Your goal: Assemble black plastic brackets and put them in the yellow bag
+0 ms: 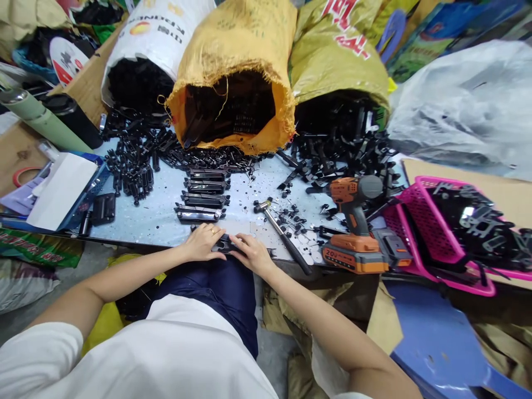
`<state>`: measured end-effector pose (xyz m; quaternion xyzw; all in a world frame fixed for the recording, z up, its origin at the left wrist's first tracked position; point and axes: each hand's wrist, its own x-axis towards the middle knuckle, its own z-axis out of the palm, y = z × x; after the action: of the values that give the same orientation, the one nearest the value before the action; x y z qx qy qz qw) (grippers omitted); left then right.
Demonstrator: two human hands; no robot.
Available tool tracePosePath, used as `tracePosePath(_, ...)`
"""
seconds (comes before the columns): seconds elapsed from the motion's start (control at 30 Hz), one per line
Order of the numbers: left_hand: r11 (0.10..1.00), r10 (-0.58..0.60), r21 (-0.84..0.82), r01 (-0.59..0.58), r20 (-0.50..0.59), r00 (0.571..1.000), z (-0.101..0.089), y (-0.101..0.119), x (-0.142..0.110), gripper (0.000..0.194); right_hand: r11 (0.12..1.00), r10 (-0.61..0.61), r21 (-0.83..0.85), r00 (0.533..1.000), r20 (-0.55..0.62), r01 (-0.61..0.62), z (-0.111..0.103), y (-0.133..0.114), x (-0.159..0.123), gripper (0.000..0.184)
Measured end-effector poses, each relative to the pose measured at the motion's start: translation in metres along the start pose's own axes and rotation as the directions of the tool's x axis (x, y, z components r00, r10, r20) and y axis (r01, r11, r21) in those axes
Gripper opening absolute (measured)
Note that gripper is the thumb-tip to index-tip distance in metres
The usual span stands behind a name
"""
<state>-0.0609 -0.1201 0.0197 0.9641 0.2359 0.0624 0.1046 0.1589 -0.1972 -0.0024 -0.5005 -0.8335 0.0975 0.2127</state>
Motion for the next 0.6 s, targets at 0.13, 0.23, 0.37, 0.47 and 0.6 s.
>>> tracePosePath(0.13,0.997,-0.071,0.012,0.071,0.0,0.998,0.002,0.01,0.002,0.051,0.994,-0.081,-0.065,0.994,0.07,0.086,0.002,0.01,-0.001,0.043)
tracePosePath(0.23,0.998,-0.027,0.059,0.029,-0.027,0.999,0.001,0.011,-0.001,0.054,0.976,-0.151,-0.135,0.979,0.141,0.17,-0.008,0.017,0.007,0.043)
tracePosePath(0.37,0.993,-0.082,0.081,0.086,-0.051,0.995,-0.003,0.004,-0.005,0.053,0.95,-0.041,-0.305,0.995,0.095,0.069,-0.024,0.015,0.016,0.053)
tracePosePath(0.47,0.991,-0.133,-0.038,0.13,-0.066,0.989,-0.019,0.001,-0.011,0.056,0.952,-0.087,-0.288,0.994,0.07,0.104,-0.044,-0.005,0.02,0.058)
tracePosePath(0.6,0.939,-0.034,-0.343,-0.01,-0.123,0.992,-0.062,0.022,-0.035,0.058,0.94,-0.34,0.038,0.939,0.05,0.339,-0.09,-0.047,0.022,0.057)
